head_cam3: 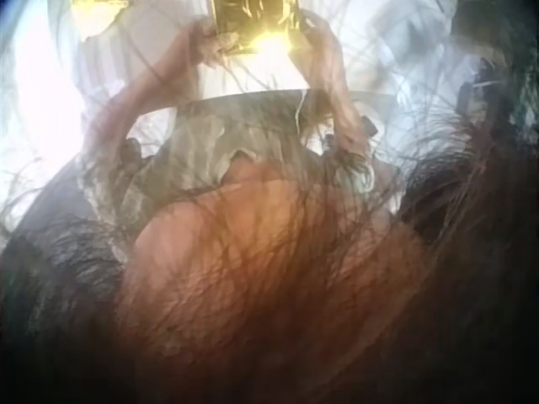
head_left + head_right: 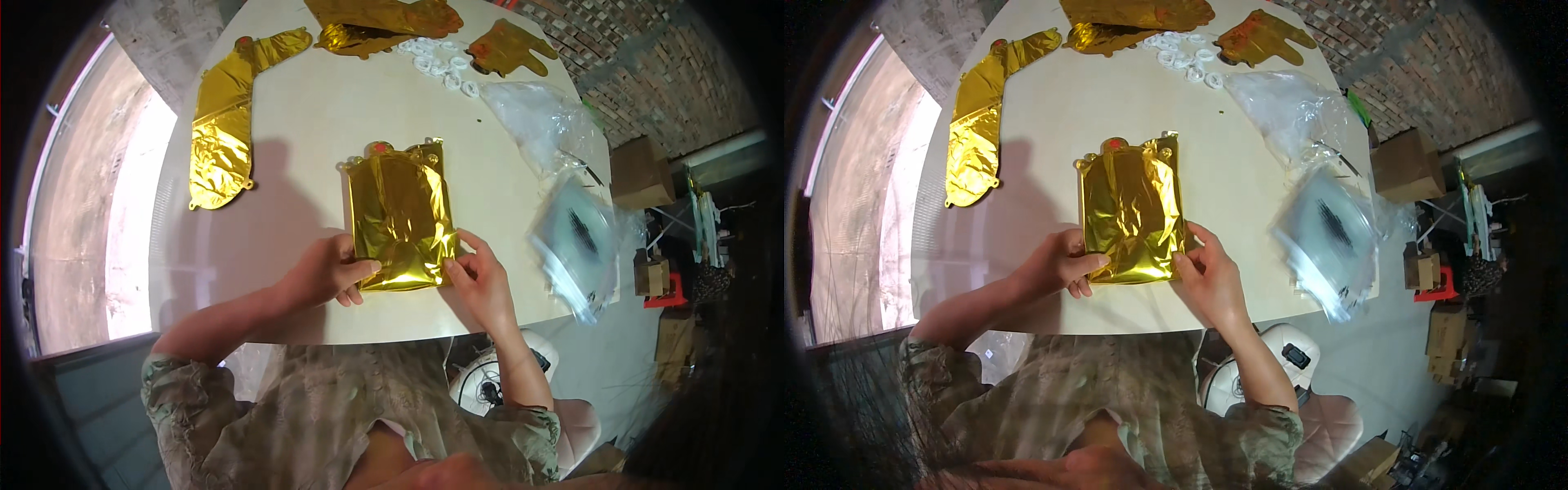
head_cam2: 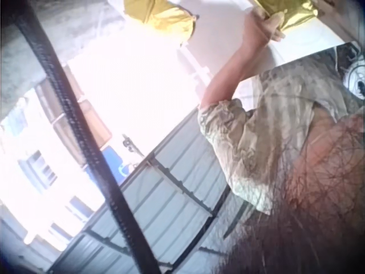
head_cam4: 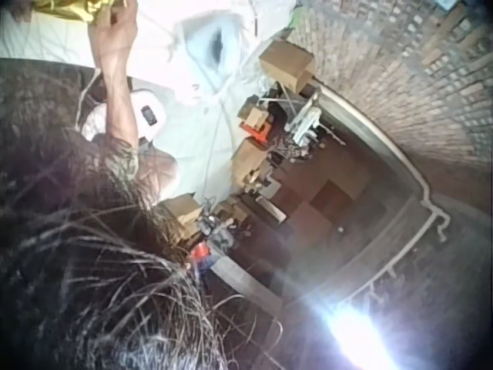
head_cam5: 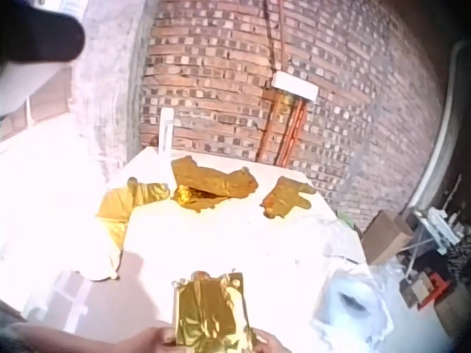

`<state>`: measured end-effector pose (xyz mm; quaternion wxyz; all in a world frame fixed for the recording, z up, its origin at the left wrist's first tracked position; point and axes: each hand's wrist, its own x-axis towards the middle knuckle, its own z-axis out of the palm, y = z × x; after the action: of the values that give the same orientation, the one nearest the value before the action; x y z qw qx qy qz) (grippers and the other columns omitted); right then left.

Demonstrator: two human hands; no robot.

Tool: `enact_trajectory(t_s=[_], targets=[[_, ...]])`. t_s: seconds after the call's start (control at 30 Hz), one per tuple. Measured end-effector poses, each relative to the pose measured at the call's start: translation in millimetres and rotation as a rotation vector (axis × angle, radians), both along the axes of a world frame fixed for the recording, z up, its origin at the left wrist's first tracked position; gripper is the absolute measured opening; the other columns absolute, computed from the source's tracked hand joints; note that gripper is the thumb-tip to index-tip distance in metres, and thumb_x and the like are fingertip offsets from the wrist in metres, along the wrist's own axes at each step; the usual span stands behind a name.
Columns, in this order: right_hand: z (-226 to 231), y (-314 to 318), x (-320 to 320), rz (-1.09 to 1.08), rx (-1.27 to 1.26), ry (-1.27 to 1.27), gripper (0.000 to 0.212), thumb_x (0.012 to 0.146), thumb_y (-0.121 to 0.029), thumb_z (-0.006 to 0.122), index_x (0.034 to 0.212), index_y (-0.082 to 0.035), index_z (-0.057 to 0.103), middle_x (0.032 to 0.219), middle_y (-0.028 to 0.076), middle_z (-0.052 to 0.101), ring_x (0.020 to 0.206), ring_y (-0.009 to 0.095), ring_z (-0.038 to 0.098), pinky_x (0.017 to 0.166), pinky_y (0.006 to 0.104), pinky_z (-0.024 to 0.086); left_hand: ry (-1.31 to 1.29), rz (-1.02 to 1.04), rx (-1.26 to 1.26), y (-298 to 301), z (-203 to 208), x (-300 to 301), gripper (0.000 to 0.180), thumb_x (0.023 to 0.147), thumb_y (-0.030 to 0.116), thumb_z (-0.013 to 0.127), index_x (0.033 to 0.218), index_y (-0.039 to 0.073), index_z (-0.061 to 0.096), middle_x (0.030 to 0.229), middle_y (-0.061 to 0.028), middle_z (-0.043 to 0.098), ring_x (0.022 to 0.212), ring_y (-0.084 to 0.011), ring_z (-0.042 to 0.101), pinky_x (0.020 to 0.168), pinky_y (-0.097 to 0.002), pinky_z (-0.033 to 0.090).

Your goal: Folding gold-colored foil sheets into square packets on a table.

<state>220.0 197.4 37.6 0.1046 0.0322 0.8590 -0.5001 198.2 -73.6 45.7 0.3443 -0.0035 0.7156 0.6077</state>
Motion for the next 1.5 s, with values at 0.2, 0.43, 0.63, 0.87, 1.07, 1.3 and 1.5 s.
enact_trajectory(t_s=[0.2, 0.43, 0.63, 0.87, 1.07, 1.3, 1.5], targets=[[-11.8, -0.8, 3.0, -0.033, -0.133, -0.039, 0.041, 0.101, -0.012, 0.064, 0.137, 0.002, 0.052, 0.093, 0.009, 0.073, 0.088, 0.01, 0.066, 0.08, 0.025, 0.052, 0.096, 0.024, -0.102, 5.1, 2.7, 6.6, 0.028, 0.098, 0.022, 0.065, 0.109, -0.003, 0.058, 0.08, -0.0073, 0.067, 0.054, -0.0121, 0.062, 0.045, -0.0265, 0.047], [4.4, -3.4, 8.3, 0.012, 0.03, -0.026, 0.042, 0.101, -0.009, 0.063, 0.14, 0.001, 0.051, 0.094, 0.006, 0.072, 0.085, 0.008, 0.063, 0.079, 0.0233, 0.05, 0.491, 0.162, -0.276, 7.6, -9.3, 18.4, 0.046, 0.091, 0.022, 0.075, 0.123, 0.0, 0.05, 0.094, -0.0134, 0.065, 0.07, -0.022, 0.063, 0.059, -0.0356, 0.05], [-3.8, 0.2, 15.1, 0.022, -0.042, 0.021, 0.055, 0.101, -0.007, 0.061, 0.151, -0.001, 0.04, 0.09, 0.004, 0.07, 0.087, 0.008, 0.062, 0.081, 0.0232, 0.05, 1.38, -0.566, -0.315, 11.2, -5.7, -7.5, 0.08, 0.081, 0.04, 0.079, 0.148, 0.011, 0.046, 0.158, -0.019, 0.039, 0.145, -0.0382, 0.037, 0.116, -0.056, 0.031], [-2.5, 3.8, 27.6, -0.025, -0.012, 0.007, 0.059, 0.099, -0.008, 0.063, 0.153, -0.004, 0.038, 0.086, 0.004, 0.07, 0.081, 0.008, 0.062, 0.077, 0.0244, 0.051, 1.357, -0.63, -0.329, 17.4, -27.4, -3.1, 0.083, 0.078, 0.05, 0.075, 0.149, 0.013, 0.051, 0.159, -0.0176, 0.038, 0.149, -0.0359, 0.033, 0.121, -0.0577, 0.019], [6.8, 4.4, 29.4, 0.015, 0.098, -0.038, 0.063, 0.096, -0.009, 0.068, 0.152, -0.003, 0.04, 0.08, 0.003, 0.068, 0.076, 0.007, 0.061, 0.072, 0.0246, 0.05, 1.327, -0.693, -0.308, 23.1, -16.5, -7.6, 0.087, 0.078, 0.055, 0.073, 0.149, 0.013, 0.049, 0.16, -0.0193, 0.035, 0.149, -0.0378, 0.032, 0.12, -0.0602, 0.019], [0.0, 3.2, 50.7, 0.016, -0.051, -0.001, 0.071, 0.091, -0.007, 0.074, 0.153, -0.003, 0.039, 0.078, 0.0, 0.065, 0.076, 0.007, 0.059, 0.074, 0.0231, 0.05, 1.262, 0.13, -0.48, 16.8, -21.0, -28.4, 0.083, 0.084, 0.029, 0.079, 0.151, 0.005, 0.037, 0.154, -0.0247, 0.038, 0.137, -0.0382, 0.045, 0.111, -0.049, 0.039], [0.7, 2.0, 57.7, -0.019, -0.104, 0.04, 0.075, 0.09, -0.004, 0.076, 0.154, -0.003, 0.035, 0.092, 0.002, 0.063, 0.083, 0.01, 0.063, 0.079, 0.0253, 0.054, 0.371, 0.066, -0.151, -29.2, -19.4, 23.8, 0.066, 0.094, 0.013, 0.074, 0.147, 0.002, 0.036, 0.112, -0.0096, 0.06, 0.08, -0.0104, 0.063, 0.064, -0.026, 0.054]])
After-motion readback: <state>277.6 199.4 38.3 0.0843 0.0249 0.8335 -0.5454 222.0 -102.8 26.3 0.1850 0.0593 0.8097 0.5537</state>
